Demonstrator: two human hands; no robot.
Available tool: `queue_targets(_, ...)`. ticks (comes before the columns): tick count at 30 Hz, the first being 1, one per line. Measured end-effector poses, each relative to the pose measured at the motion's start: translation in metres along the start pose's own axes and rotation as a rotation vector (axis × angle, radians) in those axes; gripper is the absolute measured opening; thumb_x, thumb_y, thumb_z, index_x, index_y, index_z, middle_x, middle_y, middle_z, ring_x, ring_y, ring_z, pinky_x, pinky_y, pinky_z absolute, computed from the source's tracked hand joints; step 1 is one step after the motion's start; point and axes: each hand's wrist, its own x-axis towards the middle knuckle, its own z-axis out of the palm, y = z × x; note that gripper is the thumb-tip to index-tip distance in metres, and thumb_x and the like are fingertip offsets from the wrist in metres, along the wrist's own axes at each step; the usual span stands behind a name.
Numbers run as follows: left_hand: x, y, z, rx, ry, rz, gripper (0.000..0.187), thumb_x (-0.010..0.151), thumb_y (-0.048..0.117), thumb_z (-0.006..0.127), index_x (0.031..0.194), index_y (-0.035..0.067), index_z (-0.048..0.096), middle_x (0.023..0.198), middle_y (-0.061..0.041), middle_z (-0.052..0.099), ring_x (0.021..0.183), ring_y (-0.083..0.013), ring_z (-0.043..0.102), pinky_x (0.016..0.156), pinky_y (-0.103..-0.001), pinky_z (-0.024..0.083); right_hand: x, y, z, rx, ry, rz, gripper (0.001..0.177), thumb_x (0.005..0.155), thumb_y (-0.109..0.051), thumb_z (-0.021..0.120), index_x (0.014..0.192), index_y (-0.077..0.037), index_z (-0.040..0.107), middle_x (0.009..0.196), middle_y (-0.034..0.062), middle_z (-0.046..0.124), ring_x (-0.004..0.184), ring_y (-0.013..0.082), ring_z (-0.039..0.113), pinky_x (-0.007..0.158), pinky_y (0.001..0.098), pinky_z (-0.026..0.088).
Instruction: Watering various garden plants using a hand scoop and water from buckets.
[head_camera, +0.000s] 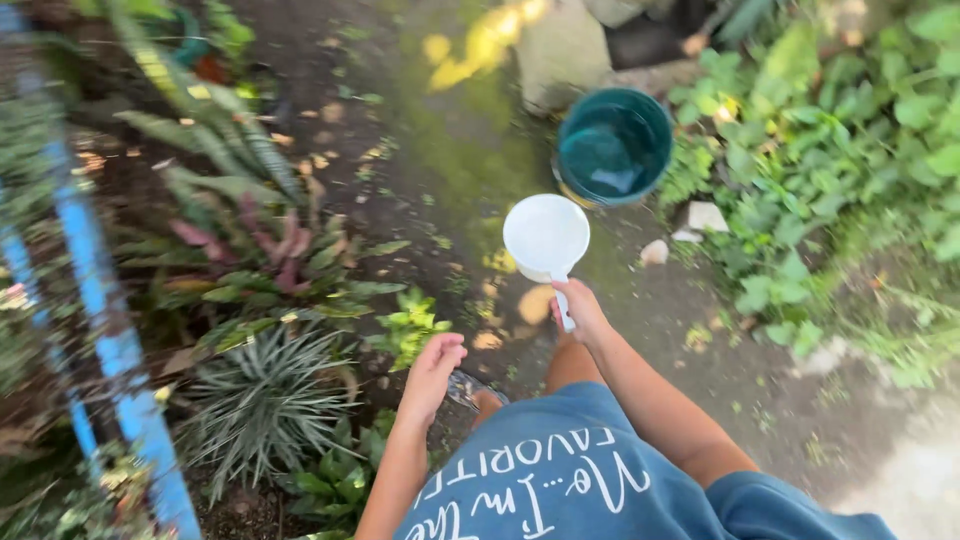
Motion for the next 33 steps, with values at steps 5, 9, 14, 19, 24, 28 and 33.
queue_targets(5, 0.081, -0.007, 0.105, 0.016, -0.009, -0.024, 0.026, 0.097, 0.017, 0.062, 0.12, 0.005, 0.065, 0.103, -0.002, 0.068, 0.096, -0.0105, 0.063, 0.088, -0.028, 0.051, 0.083, -0.045, -0.093, 0.041, 0.041, 0.019, 0.016, 0.096, -0.025, 0.062, 0.097, -0.01, 0.058, 0.064, 0.0022, 0.058, 0.044, 0.0121, 0.05, 0.039, 0.0297, 0.04)
queue_targets(9, 0.125, 0.036, 0.183, 0.129, 0.024, -0.326, 0.025, 0.097, 0.02, 0.064, 0.119, 0.01, 0.066, 0.094, 0.001, 0.06, 0.082, -0.0111, 0.055, 0.066, -0.033, 0.046, 0.184, -0.052, -0.159, -0.068, 0.096, -0.081, 0.017, 0.095, -0.022, 0.061, 0.103, -0.006, 0.062, 0.063, 0.0036, 0.057, 0.047, 0.0137, 0.054, 0.041, 0.0306, 0.044)
queue_targets(14, 0.174, -0.066, 0.218, 0.089, -0.01, -0.205, 0.021, 0.098, 0.017, 0.066, 0.117, 0.007, 0.067, 0.092, 0.003, 0.06, 0.085, -0.0073, 0.055, 0.077, -0.024, 0.049, 0.317, -0.065, -0.218, -0.465, 0.261, -0.152, 0.034, 0.095, -0.024, 0.062, 0.117, 0.0, 0.055, 0.079, 0.0158, 0.062, 0.066, 0.0294, 0.06, 0.055, 0.0422, 0.047)
queue_targets(19, 0.214, -0.099, 0.234, 0.069, 0.015, -0.285, 0.021, 0.098, 0.017, 0.067, 0.116, 0.007, 0.066, 0.092, 0.004, 0.06, 0.086, -0.007, 0.056, 0.078, -0.023, 0.049, 0.41, -0.097, -0.217, -0.972, 0.45, -0.127, 0.053, 0.094, -0.032, 0.063, 0.132, -0.002, 0.044, 0.112, 0.0321, 0.067, 0.105, 0.0498, 0.064, 0.089, 0.0561, 0.05)
queue_targets(24, 0.241, -0.167, 0.239, -0.097, -0.024, -0.276, 0.022, 0.098, 0.013, 0.068, 0.118, 0.005, 0.063, 0.098, 0.002, 0.06, 0.092, -0.0071, 0.057, 0.084, -0.022, 0.051, 0.458, -0.089, -0.219, -1.08, 0.466, 0.107, 0.047, 0.097, -0.03, 0.057, 0.133, -0.003, 0.043, 0.121, 0.0305, 0.067, 0.114, 0.0483, 0.064, 0.094, 0.0574, 0.05)
queue_targets(28, 0.26, -0.12, 0.244, 0.02, 0.02, -0.434, 0.022, 0.098, 0.015, 0.068, 0.118, 0.006, 0.065, 0.097, 0.001, 0.061, 0.09, -0.0069, 0.059, 0.081, -0.022, 0.051, 0.504, -0.081, -0.215, -1.143, 0.424, 0.133, 0.044, 0.097, -0.029, 0.057, 0.131, -0.002, 0.046, 0.121, 0.0295, 0.067, 0.113, 0.0474, 0.065, 0.094, 0.0567, 0.051)
queue_targets(33, 0.265, -0.133, 0.247, -0.078, 0.042, -0.41, 0.022, 0.098, 0.013, 0.067, 0.119, 0.005, 0.063, 0.096, 0.003, 0.059, 0.089, -0.0056, 0.056, 0.079, -0.02, 0.048, 0.553, -0.06, -0.219, -1.116, 0.379, 0.059, 0.037, 0.094, -0.027, 0.06, 0.119, 0.0, 0.056, 0.115, 0.0303, 0.066, 0.109, 0.0469, 0.064, 0.091, 0.0541, 0.051)
